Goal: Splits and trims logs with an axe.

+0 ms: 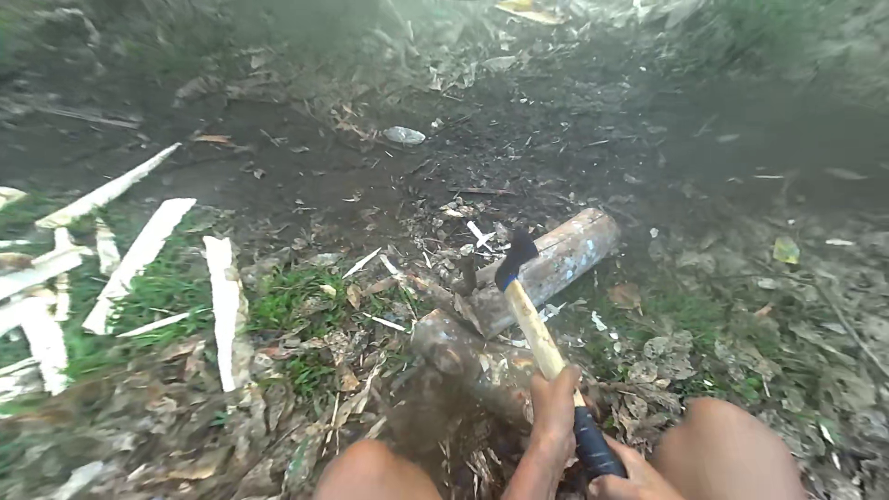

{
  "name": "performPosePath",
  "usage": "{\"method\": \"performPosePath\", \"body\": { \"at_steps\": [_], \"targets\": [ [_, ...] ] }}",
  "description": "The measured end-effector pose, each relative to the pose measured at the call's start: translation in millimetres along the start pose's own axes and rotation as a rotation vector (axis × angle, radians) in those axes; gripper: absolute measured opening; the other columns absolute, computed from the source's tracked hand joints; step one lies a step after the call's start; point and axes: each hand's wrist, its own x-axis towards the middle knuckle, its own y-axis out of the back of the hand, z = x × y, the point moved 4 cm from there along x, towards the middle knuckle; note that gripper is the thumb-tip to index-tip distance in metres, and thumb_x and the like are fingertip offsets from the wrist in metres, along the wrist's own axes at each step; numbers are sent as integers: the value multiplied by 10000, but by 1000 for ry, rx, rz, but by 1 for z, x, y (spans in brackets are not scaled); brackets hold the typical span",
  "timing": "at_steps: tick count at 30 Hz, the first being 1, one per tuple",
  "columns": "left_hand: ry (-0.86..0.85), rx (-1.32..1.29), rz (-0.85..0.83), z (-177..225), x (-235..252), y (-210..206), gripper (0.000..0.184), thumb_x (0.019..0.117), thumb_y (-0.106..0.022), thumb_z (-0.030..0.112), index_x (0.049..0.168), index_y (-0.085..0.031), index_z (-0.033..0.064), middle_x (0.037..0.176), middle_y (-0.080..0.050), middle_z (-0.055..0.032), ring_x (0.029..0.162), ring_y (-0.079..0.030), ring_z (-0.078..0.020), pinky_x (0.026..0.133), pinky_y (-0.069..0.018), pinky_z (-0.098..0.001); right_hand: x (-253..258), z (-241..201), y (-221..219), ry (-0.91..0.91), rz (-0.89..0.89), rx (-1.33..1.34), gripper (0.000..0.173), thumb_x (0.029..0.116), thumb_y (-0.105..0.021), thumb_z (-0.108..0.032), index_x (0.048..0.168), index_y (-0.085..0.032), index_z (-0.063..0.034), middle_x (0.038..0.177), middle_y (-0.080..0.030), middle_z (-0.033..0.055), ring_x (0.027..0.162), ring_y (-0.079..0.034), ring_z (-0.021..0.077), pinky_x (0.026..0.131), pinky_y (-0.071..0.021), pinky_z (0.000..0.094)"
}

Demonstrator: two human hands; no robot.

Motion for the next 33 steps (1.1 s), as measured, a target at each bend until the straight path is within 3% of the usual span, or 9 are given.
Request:
{"method": "performPosePath", "body": {
  "at_steps": [8, 11, 15, 19, 22, 26, 29, 31, 33],
  "targets": [
    [-552, -29, -292, 126, -57, -28, 372, 915, -672, 92, 1211, -536, -87, 726, -633, -114, 540, -639, -188, 525, -603, -343, -2, -81, -25, 461, 22, -262, 529, 797, -751, -265, 1251, -519, -124, 797, -671, -1, 565, -646, 138, 513, -588, 337],
    [-523, -113, -251, 114, -38, -17, 322, 943, -627, 73, 1202, -529, -92, 706, -613, -112, 527, -625, -184, 513, -592, -337, 9, -81, -24, 341, 62, -349, 527, 769, -739, -270, 1237, -550, -119, 792, -667, 13, 574, -650, 147, 526, -588, 343],
    [-258, -182, -79, 68, 9, 6, 275, 1032, -600, 132, 1194, -531, -79, 720, -599, -118, 520, -605, -181, 500, -569, -312, 24, -66, -26, 16, 69, -379, 398, 797, -667, -203, 1162, -561, -83, 723, -632, 70, 526, -621, 197, 497, -563, 368],
    [-252, -176, -102, 83, -1, 3, 232, 995, -637, 101, 1121, -540, -68, 679, -577, -103, 505, -595, -172, 495, -561, -300, 10, -80, -39, 58, 101, -359, 366, 765, -673, -213, 1084, -572, -66, 694, -644, 90, 516, -640, 224, 489, -577, 389],
    [-403, -148, -206, 120, -28, -13, 314, 963, -653, 83, 1191, -512, -81, 710, -589, -119, 523, -604, -185, 516, -576, -323, -8, -106, -41, 226, 152, -443, 413, 748, -702, -251, 1110, -595, -84, 712, -664, 66, 526, -650, 213, 494, -583, 388],
    [-804, 77, -371, 203, -91, -46, 500, 891, -738, 98, 1321, -502, -2, 799, -660, -104, 624, -658, -168, 601, -607, -347, -22, -162, -49, 793, 171, -508, 395, 806, -748, -336, 1108, -616, -118, 755, -681, -27, 560, -652, 120, 503, -596, 337],
    [-1030, 303, -359, 250, -140, -67, 590, 862, -763, 172, 1381, -497, 83, 856, -671, -73, 679, -669, -153, 586, -602, -366, -31, -202, -61, 1138, 214, -566, 298, 872, -748, -372, 1084, -625, -203, 831, -702, -152, 693, -684, -7, 632, -627, 234],
    [-1080, 348, -353, 253, -147, -70, 587, 859, -771, 191, 1380, -512, 114, 910, -674, -69, 744, -677, -158, 619, -602, -387, -32, -204, -62, 1184, 233, -605, 268, 876, -744, -358, 1091, -621, -257, 889, -700, -209, 782, -680, -65, 720, -618, 184],
    [-977, 239, -330, 222, -118, -57, 566, 853, -762, 143, 1368, -534, 86, 893, -681, -86, 703, -674, -156, 618, -608, -377, -20, -176, -52, 959, 217, -596, 237, 849, -747, -338, 1025, -650, -212, 782, -695, -158, 665, -673, -24, 621, -618, 228]
  ]
}}
